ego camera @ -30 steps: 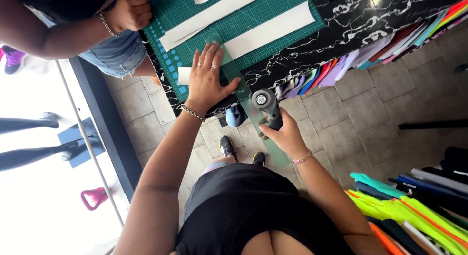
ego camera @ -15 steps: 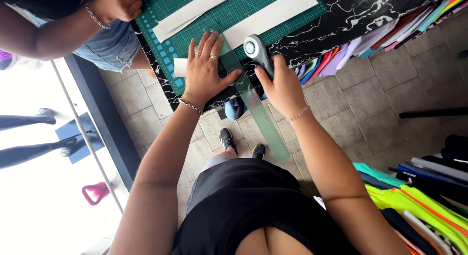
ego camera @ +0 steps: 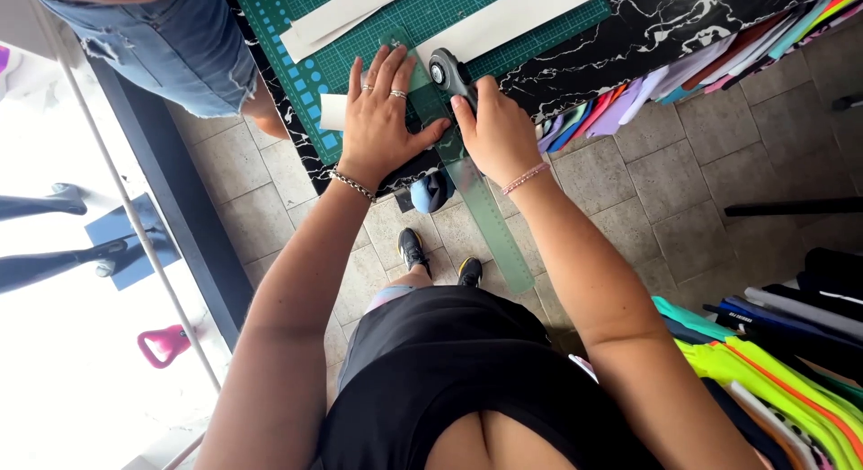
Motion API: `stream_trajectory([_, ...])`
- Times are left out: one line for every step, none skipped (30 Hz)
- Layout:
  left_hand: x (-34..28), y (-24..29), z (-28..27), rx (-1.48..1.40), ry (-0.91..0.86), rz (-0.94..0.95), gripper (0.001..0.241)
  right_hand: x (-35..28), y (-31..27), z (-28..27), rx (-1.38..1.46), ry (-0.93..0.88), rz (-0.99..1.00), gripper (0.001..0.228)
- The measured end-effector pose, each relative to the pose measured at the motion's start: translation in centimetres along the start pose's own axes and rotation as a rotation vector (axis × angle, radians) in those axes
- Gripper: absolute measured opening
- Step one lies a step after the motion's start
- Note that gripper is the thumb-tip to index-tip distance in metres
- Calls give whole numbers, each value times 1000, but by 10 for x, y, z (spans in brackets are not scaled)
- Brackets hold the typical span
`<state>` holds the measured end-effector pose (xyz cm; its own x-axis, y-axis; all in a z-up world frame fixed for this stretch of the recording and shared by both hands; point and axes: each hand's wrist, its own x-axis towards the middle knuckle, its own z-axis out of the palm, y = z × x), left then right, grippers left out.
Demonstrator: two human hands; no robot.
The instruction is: Measuring paper strips with a ruler, cutting them with a rotary cutter on a mat, and using a punch tool to create small squares.
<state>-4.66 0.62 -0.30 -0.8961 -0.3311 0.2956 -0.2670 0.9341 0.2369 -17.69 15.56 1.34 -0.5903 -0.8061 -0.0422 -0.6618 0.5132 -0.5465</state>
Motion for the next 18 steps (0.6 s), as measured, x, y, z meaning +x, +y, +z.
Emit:
stream_trajectory([0,0,0,-2,5,1,92,0,-1,0,-13,0,6,35])
stream_trajectory([0,0,0,-5,5,2,92,0,-3,-1,-15,1,8,35])
stream_trajectory([-1,0,-1,0,11,3,92,0,-5,-2,-24,-12,15,34])
stream_trajectory([-1,1,-1,4,17,3,92,0,-7,-4,-33,-25,20,34])
stream_trajectory([1,1,-2,1,20,2,92,1,-6,-3,-37,-25,20,34])
stream_trajectory([0,1,-3,-10,11,-1,91,1,-5,-2,-64,-22,7,35])
stream_trajectory([0,2,-3,-22,2,-4,91,1,-4,0,-91,-19,-7,36])
stream_trajectory([-1,1,-2,-26,4,-8,91,0,-4,-1,-96,-22,-8,36])
stream_trajectory([-1,1,-1,-28,5,-5,91,0,-3,-1,-103,-19,-30,35])
stream_trajectory([-1,1,-1,-30,9,-2,92,1,-3,-2,-110,-15,-56,35])
stream_trajectory([0,0,-1,-33,12,-6,92,1,-3,-2,-115,-18,-59,35])
stream_trajectory([-1,0,-1,-37,19,-1,90,2,-3,-1,-129,-12,-61,34])
stream_trajectory([-1,0,-1,-41,26,4,89,2,-2,0,-143,-7,-64,34])
stream_trajectory([-1,0,-1,-43,30,-2,89,2,-3,0,-148,-10,-69,34])
stream_trajectory([-1,0,-1,-47,38,3,87,2,-3,0,-148,-17,-64,33])
stream_trajectory([-2,0,-1,-50,45,8,85,2,-3,0,-147,-24,-60,34])
stream_trajectory([-1,0,-2,-51,49,2,85,4,-2,-1,-152,-27,-65,34])
stream_trajectory([-1,0,-2,-55,48,8,85,5,-2,0,-162,-39,-61,34])
